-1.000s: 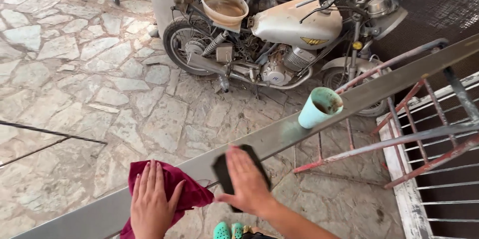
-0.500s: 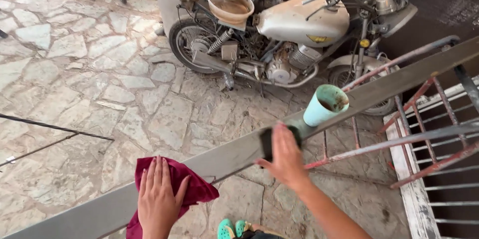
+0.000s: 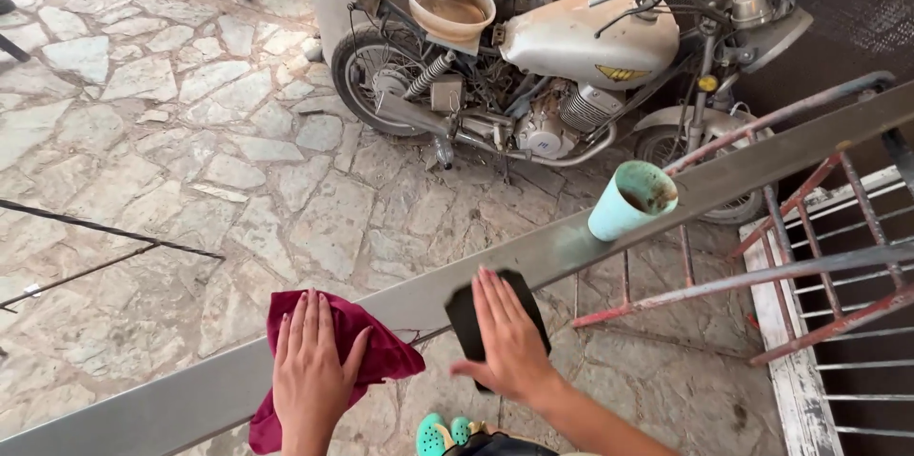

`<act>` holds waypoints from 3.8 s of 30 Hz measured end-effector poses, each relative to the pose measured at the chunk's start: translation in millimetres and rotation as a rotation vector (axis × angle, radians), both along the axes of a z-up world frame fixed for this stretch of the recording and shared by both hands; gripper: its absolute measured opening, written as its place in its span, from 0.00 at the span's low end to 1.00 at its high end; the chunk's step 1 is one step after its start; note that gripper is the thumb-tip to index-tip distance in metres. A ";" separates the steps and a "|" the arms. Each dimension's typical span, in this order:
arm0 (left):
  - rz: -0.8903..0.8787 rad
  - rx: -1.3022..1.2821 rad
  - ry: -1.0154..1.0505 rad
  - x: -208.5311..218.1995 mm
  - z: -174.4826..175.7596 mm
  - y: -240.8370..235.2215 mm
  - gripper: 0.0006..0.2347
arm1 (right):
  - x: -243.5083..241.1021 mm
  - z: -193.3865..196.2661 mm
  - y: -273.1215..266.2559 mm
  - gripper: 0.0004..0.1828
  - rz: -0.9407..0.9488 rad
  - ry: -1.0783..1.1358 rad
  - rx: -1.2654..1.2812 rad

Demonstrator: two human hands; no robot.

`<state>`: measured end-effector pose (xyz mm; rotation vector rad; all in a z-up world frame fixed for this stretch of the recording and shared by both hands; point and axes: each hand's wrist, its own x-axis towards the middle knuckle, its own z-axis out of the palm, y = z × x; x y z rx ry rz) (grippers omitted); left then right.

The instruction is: Sanding a metal beam using a hand-held sanding block and wiping it clean with a cloth.

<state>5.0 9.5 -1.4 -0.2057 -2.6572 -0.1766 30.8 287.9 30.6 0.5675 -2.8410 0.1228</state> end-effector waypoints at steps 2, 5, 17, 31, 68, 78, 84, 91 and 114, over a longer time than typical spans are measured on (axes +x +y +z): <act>0.014 -0.002 0.002 -1.4 1.1 0.8 0.35 | -5.9 4.9 26.3 0.59 -0.129 -0.014 -0.005; 0.024 -0.002 -0.003 -0.9 2.1 1.8 0.34 | -42.7 4.5 58.8 0.59 -0.275 -0.092 -0.029; 0.028 0.013 -0.030 -1.2 7.0 2.4 0.34 | -18.8 -9.0 13.8 0.65 -0.012 0.049 0.055; 0.042 -0.016 -0.128 0.0 3.7 0.1 0.37 | -44.5 6.2 12.7 0.64 -0.111 -0.065 0.097; 0.035 -0.037 -0.093 -3.7 -8.3 10.5 0.30 | -43.9 -19.0 68.2 0.63 -0.003 0.117 0.224; 0.167 -0.044 -0.136 -8.8 -7.4 30.6 0.30 | -31.1 9.7 99.6 0.64 -0.005 0.347 0.467; 0.165 -0.016 -0.181 -10.2 -9.0 30.7 0.30 | -36.1 -0.7 47.4 0.74 0.170 0.304 0.405; 0.212 0.041 -0.325 -7.9 -8.1 35.4 0.32 | -61.8 -6.1 100.4 0.66 0.154 -0.045 0.061; 0.357 -0.032 0.002 -11.3 -20.5 53.7 0.27 | -93.7 -12.0 120.2 0.64 0.566 0.114 -0.216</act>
